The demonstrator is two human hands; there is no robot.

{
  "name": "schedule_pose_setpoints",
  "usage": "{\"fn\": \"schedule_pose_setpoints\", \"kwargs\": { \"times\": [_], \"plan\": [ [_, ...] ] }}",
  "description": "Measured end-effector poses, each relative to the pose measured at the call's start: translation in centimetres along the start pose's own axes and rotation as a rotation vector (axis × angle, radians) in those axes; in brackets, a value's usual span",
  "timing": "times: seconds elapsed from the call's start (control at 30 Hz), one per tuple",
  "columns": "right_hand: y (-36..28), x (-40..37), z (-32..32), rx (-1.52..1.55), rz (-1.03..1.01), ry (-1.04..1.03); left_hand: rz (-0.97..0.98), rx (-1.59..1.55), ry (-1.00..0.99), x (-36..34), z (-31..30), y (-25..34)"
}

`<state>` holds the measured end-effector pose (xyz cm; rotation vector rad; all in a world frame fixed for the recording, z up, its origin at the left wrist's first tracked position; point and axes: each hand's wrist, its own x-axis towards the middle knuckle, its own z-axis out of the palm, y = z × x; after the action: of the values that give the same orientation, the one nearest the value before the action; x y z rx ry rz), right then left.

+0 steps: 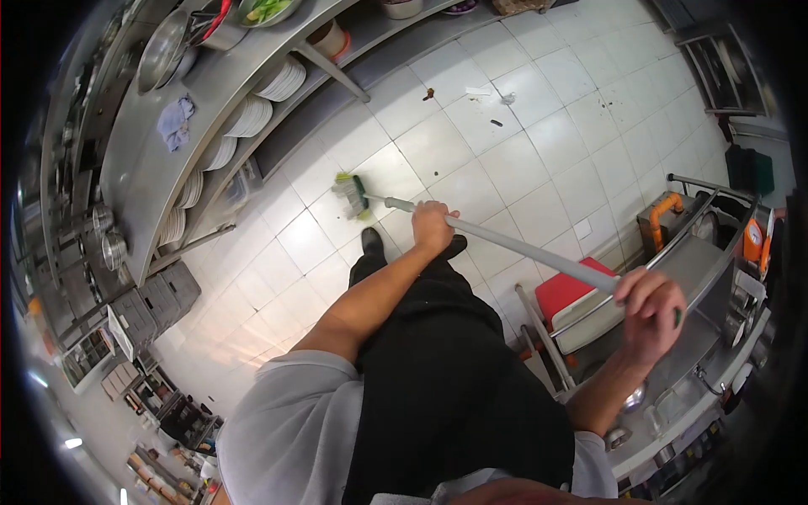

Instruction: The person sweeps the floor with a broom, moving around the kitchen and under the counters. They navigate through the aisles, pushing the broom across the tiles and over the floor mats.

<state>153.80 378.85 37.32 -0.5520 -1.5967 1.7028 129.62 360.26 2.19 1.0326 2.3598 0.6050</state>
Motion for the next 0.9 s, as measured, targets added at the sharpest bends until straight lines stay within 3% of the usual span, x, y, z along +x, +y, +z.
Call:
{"fn": "schedule_pose_setpoints", "kwargs": {
  "times": [0.13,0.2,0.3,0.33,0.4,0.47,0.53,0.6,0.67,0.73,0.8,0.9],
  "plan": [
    [-2.6,0.7,4.1,-0.142,-0.049,-0.131,0.109,-0.223,-0.006,3.0,2.3,0.5],
    [-4.8,1.0,4.6,-0.183,-0.061,-0.006,0.122,-0.326,0.018,3.8,1.2,2.8],
    [-5.8,1.8,8.7,-0.259,-0.086,-0.002,0.174,-0.295,-0.140,4.8,-2.3,2.7],
    [-5.7,1.9,10.7,-0.294,-0.101,-0.025,0.180,-0.298,-0.109,4.5,-4.1,1.3],
    [-4.9,2.3,16.5,-0.222,-0.208,-0.159,0.248,-0.285,-0.172,2.9,-7.9,-2.0],
    [-4.9,2.7,21.9,-0.305,-0.232,-0.245,0.192,-0.360,-0.016,0.7,-11.6,-3.3],
    [-5.5,3.7,26.7,-0.345,-0.195,-0.076,0.128,-0.417,0.093,-0.2,-15.9,-4.1],
    [-6.4,5.6,31.8,-0.290,-0.211,-0.058,0.079,-0.494,0.200,1.5,-19.9,-5.5],
    [-6.2,6.8,34.6,-0.243,-0.230,-0.033,-0.206,-0.486,0.292,4.6,-23.3,-9.0],
    [-1.9,6.6,34.3,-0.467,-0.042,-0.130,-0.392,-0.411,0.312,8.7,-27.3,-11.6],
    [6.1,3.7,31.4,-0.758,0.198,-0.178,-0.465,-0.422,0.356,14.7,-26.9,-16.0],
    [16.4,-9.4,24.8,-1.378,0.683,-0.426,-0.595,-0.445,0.342,19.5,-31.5,-18.5]
  ]
}}
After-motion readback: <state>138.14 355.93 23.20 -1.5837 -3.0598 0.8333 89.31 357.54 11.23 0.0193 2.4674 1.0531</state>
